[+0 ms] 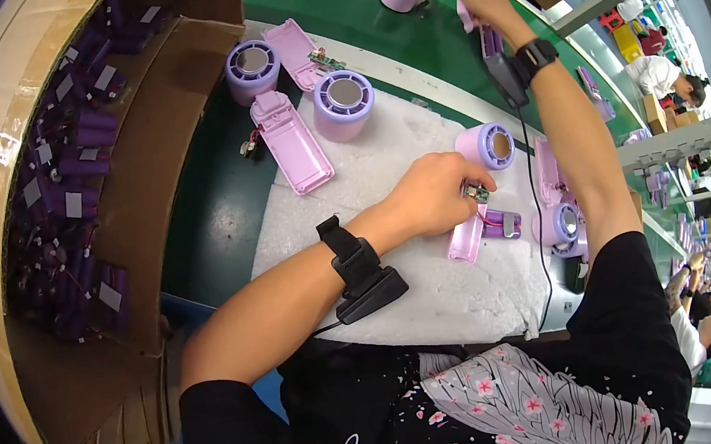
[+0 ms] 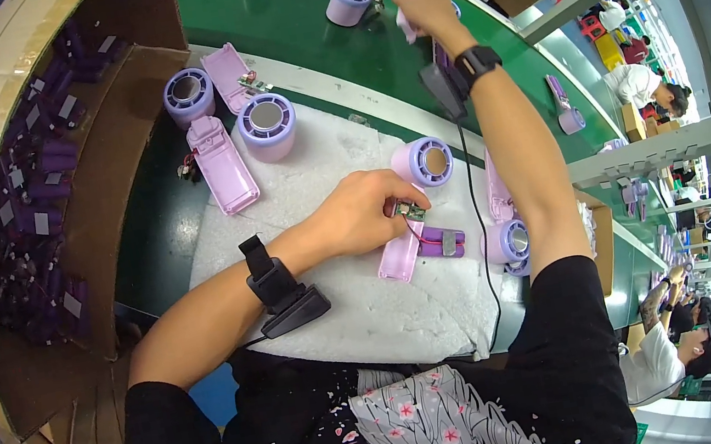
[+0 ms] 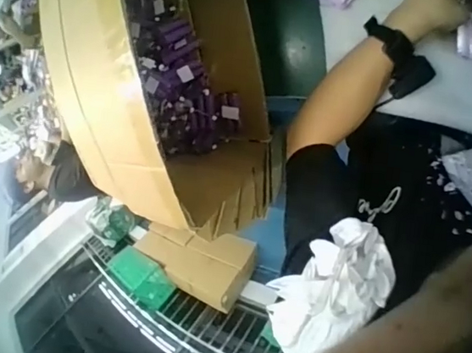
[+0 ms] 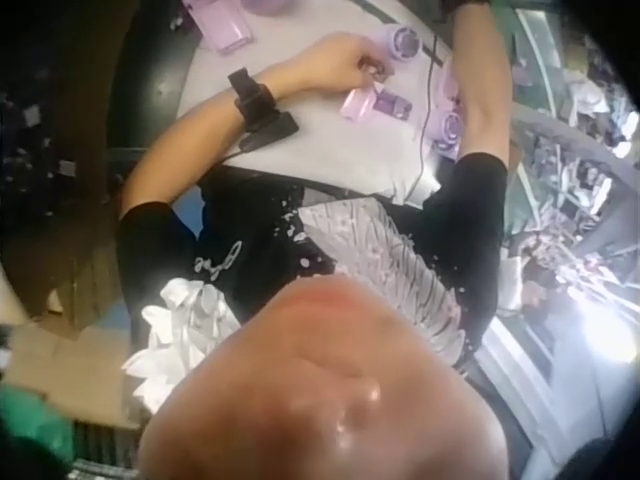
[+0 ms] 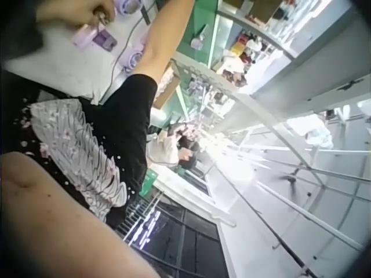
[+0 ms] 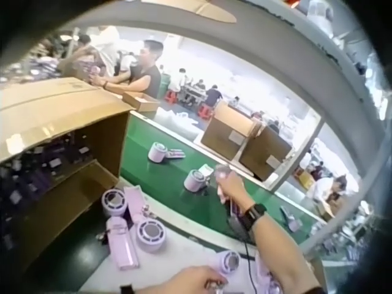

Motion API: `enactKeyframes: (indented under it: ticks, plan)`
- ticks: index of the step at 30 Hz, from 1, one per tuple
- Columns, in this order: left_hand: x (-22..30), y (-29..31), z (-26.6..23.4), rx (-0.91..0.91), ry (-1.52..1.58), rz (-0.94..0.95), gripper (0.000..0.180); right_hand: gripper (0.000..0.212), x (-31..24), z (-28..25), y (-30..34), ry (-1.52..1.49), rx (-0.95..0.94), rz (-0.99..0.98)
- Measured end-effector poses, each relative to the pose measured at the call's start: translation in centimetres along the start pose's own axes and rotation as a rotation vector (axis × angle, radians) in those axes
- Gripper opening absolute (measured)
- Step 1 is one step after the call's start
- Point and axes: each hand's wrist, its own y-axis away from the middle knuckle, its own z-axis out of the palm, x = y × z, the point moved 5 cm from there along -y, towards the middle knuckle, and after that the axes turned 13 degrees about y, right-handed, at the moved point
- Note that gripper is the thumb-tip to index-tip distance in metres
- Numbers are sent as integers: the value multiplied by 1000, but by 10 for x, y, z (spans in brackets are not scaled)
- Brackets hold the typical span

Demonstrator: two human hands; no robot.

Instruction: The person assembles portable fans by connecting a circuit board to the housing, wiring and inserting batteries, and testing the connection. After the test, the person sets the fan aside on the conveyor belt and repeats the process.

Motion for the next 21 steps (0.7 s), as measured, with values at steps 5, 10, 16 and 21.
enactKeyframes:
  ticks: [5,10,16,21]
  plan:
    - [4,-4,-4,-10,62,-11,31,60,-24,-4,-54,177,357,-166]
    - [-4,8,-8,27,47,9,31,61,-85,34,-28,251,149,-65]
    - [4,4,-3,-1,47,67,31,73,-58,54,-47,476,18,-57]
    - [-2,14,1,-14,33,51,32,65,-51,44,-14,142,-7,-4]
